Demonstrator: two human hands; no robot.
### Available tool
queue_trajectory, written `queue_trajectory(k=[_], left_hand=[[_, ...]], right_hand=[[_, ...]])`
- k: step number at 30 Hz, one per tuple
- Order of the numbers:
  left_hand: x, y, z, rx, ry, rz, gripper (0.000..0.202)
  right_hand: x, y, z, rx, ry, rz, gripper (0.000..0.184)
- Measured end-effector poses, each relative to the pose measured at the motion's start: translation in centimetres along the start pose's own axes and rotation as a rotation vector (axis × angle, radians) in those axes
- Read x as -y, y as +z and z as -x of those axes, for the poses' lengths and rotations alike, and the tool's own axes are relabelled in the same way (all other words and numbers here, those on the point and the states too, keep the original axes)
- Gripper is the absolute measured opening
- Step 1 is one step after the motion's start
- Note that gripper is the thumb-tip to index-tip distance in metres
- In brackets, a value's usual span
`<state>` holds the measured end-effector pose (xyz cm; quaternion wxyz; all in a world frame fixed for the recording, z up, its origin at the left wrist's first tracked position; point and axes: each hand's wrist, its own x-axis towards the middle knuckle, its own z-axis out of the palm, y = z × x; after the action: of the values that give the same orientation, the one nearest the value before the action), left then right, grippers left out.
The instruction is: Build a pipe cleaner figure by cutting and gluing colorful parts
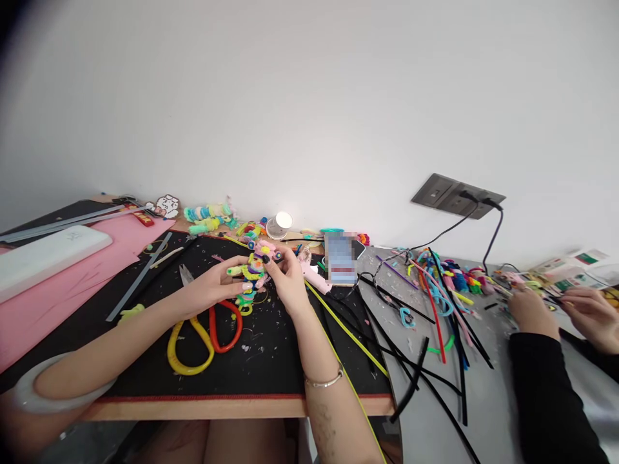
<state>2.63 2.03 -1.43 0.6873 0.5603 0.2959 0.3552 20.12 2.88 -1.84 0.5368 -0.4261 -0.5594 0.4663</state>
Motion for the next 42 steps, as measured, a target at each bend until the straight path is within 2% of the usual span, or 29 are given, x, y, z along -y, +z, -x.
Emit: queue_trajectory(k=[6,12,19,30,42], left_hand=[[0.27,-0.12,-0.26,-0.067,0.067,-0.108,0.045],[-0.05,0.08,-0.03,-0.072,0.022,-0.025,0.05],[0.01,0.13,-0.16,-0.11,0.065,-0.117,0.044],[0.31,-0.19,-0.29,-0.112,0.09,-0.15,0.047],[-0.11,0.11,-0.26,-0.087,0.124,-0.139,0.034]], right_hand=[[0.07,-0.1,0.07,0.011,0.018,-0.001,0.036],[0.35,-0.2,0.21,0.033,0.058,-0.108,0.034],[-0.08,0.03,0.07,0.045,0.027,-0.041,0.034],[0.29,-0.25,0.35,0.099,0.047,-0.097,0.035],[0.03,-0.13,0.19,0.101,0.01,-0.036,0.038]])
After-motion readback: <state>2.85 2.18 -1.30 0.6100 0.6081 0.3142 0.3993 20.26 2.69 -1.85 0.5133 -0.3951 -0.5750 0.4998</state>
